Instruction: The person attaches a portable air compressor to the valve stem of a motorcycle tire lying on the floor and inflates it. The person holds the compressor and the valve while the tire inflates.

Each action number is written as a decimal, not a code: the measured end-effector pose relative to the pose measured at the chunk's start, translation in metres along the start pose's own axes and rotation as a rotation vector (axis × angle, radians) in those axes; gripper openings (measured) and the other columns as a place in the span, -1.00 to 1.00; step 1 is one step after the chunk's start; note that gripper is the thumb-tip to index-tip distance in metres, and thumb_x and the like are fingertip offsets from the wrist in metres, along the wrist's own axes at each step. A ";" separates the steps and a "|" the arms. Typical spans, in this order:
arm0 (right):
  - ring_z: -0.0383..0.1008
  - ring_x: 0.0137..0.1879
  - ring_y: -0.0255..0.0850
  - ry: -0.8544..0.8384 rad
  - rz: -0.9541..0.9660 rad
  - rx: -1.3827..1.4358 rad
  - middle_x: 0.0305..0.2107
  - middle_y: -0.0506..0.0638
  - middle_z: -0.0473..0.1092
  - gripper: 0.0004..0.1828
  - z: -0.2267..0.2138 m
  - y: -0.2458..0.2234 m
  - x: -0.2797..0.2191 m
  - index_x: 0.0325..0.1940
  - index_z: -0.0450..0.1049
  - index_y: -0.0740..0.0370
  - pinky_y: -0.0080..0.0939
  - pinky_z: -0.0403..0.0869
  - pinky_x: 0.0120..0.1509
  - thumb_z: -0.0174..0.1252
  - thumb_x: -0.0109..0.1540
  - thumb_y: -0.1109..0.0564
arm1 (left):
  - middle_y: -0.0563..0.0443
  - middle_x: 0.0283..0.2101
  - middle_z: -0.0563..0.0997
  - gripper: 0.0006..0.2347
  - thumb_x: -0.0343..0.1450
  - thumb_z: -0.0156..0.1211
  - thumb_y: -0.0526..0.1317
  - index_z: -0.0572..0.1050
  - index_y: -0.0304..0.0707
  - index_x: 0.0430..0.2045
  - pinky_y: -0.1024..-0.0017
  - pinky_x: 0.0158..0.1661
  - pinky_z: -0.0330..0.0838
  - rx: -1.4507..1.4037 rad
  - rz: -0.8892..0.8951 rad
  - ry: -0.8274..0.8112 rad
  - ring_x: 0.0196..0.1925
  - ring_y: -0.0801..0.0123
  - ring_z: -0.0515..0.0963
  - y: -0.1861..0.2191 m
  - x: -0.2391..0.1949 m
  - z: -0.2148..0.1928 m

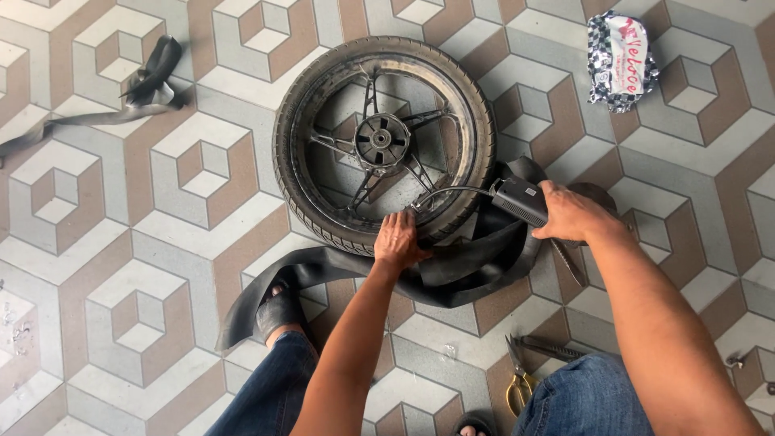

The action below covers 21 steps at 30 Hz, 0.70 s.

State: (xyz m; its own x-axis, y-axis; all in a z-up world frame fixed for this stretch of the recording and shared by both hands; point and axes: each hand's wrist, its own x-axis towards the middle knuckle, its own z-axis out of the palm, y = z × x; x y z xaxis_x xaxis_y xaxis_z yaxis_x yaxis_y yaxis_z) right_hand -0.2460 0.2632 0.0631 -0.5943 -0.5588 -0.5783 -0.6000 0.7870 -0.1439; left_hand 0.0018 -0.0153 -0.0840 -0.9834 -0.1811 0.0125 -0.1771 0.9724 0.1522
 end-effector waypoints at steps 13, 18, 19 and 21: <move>0.45 0.28 0.36 0.004 0.006 0.017 0.22 0.47 0.33 0.15 0.004 -0.001 -0.010 0.48 0.05 0.35 0.33 0.49 0.27 0.42 -0.01 -0.19 | -0.19 -0.10 0.54 -0.02 -0.02 0.40 0.42 0.39 -0.44 0.10 0.21 0.11 0.41 -0.024 0.027 0.012 0.00 0.07 0.58 -0.002 0.000 -0.002; 0.45 0.28 0.35 0.019 0.007 0.017 0.23 0.45 0.33 0.18 0.007 0.000 -0.009 0.49 0.03 0.32 0.35 0.49 0.27 0.43 -0.03 -0.20 | -0.19 -0.07 0.53 -0.04 -0.01 0.42 0.39 0.37 -0.43 0.11 0.20 0.13 0.42 -0.042 0.025 -0.042 0.02 0.06 0.57 -0.004 0.001 -0.009; 0.45 0.28 0.35 0.021 0.007 0.018 0.23 0.45 0.33 0.18 0.004 -0.002 -0.010 0.49 0.03 0.32 0.35 0.49 0.27 0.43 -0.03 -0.20 | -0.19 -0.07 0.53 -0.04 -0.01 0.42 0.39 0.37 -0.43 0.11 0.20 0.13 0.42 -0.040 0.026 -0.040 0.02 0.06 0.57 -0.005 0.002 -0.008; 0.44 0.28 0.38 0.029 0.004 0.023 0.22 0.49 0.32 0.15 0.001 -0.006 -0.013 0.48 0.04 0.37 0.38 0.48 0.27 0.42 -0.02 -0.16 | -0.17 -0.09 0.51 -0.02 0.01 0.37 0.41 0.33 -0.42 0.16 0.22 0.08 0.42 0.042 0.056 -0.059 0.01 0.09 0.56 -0.006 0.002 -0.004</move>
State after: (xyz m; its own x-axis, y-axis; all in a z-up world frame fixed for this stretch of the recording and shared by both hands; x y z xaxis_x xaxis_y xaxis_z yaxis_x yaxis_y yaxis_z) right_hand -0.2342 0.2657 0.0703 -0.6123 -0.5625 -0.5557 -0.5849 0.7951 -0.1603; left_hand 0.0013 -0.0223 -0.0808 -0.9923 -0.1179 -0.0385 -0.1216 0.9863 0.1111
